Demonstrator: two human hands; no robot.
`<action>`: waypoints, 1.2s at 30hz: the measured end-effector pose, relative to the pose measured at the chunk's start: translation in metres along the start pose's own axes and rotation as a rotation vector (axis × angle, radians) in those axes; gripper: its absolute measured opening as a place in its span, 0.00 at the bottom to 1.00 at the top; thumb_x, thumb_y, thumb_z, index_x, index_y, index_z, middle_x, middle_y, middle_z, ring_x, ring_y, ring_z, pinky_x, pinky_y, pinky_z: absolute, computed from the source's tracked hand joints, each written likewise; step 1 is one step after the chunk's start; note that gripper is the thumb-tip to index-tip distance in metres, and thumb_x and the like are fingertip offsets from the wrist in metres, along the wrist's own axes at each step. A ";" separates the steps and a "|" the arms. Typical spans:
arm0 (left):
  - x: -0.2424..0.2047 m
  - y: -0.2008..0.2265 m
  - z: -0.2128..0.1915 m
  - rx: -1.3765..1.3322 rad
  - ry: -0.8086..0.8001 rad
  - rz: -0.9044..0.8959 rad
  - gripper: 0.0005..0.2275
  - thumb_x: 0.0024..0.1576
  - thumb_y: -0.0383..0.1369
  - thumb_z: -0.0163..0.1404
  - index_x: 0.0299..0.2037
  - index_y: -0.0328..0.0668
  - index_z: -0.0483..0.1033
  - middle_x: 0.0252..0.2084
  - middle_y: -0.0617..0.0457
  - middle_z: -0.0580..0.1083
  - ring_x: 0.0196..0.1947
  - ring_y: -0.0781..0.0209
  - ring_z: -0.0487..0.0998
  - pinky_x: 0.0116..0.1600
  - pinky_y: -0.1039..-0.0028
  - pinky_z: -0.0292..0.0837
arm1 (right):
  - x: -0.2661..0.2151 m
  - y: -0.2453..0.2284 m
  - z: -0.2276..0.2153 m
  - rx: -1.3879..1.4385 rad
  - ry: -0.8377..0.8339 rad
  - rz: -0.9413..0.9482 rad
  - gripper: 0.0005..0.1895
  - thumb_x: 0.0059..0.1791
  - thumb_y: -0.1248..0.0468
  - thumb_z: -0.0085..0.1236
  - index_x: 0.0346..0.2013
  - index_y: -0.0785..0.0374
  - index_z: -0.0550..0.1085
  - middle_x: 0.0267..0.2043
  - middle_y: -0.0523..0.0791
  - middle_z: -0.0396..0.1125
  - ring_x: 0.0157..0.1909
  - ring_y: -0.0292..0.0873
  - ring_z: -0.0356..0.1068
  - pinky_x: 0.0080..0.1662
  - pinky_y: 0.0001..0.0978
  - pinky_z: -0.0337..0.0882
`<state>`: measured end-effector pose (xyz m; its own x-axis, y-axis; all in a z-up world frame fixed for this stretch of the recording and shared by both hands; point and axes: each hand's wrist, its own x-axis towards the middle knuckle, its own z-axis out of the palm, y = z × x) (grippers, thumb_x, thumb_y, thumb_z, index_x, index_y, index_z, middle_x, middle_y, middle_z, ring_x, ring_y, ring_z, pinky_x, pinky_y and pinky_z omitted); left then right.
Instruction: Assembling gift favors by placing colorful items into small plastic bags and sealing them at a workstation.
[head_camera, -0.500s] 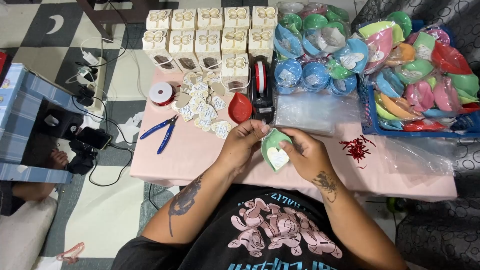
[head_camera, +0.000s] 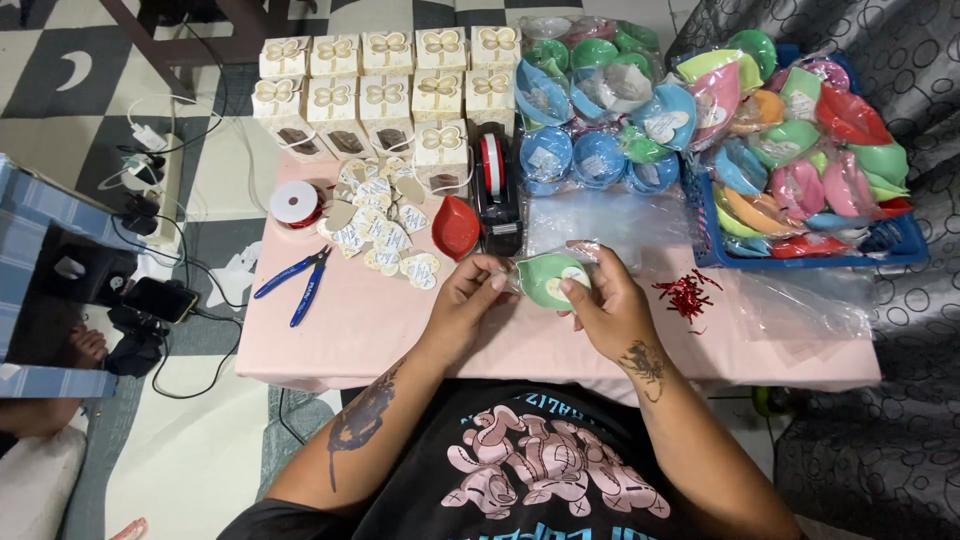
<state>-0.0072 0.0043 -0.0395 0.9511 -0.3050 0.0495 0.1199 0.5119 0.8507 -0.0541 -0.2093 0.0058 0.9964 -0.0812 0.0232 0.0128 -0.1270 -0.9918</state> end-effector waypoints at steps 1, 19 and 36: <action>-0.001 -0.004 -0.007 -0.004 -0.004 -0.002 0.12 0.64 0.35 0.56 0.49 0.35 0.72 0.44 0.49 0.74 0.48 0.61 0.77 0.53 0.69 0.79 | 0.002 0.001 -0.007 -0.004 0.004 0.001 0.27 0.55 0.66 0.54 0.69 0.62 0.63 0.47 0.59 0.73 0.33 0.45 0.78 0.28 0.25 0.78; 0.002 -0.009 -0.028 0.215 -0.157 -0.072 0.13 0.63 0.36 0.54 0.46 0.29 0.78 0.36 0.41 0.79 0.40 0.59 0.81 0.48 0.70 0.78 | -0.001 -0.084 -0.154 -0.455 0.489 -0.085 0.10 0.58 0.73 0.43 0.45 0.57 0.72 0.28 0.50 0.71 0.26 0.43 0.75 0.28 0.28 0.75; 0.003 -0.005 -0.028 0.254 -0.246 -0.062 0.08 0.66 0.33 0.50 0.45 0.36 0.77 0.41 0.49 0.78 0.44 0.58 0.79 0.55 0.69 0.76 | 0.054 -0.038 -0.228 -1.435 0.705 -0.399 0.27 0.55 0.54 0.70 0.67 0.61 0.76 0.47 0.59 0.64 0.49 0.68 0.65 0.45 0.60 0.70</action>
<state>0.0029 0.0235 -0.0586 0.8436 -0.5290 0.0921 0.0710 0.2799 0.9574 -0.0198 -0.4344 0.0731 0.7121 -0.1753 0.6798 -0.2396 -0.9709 0.0006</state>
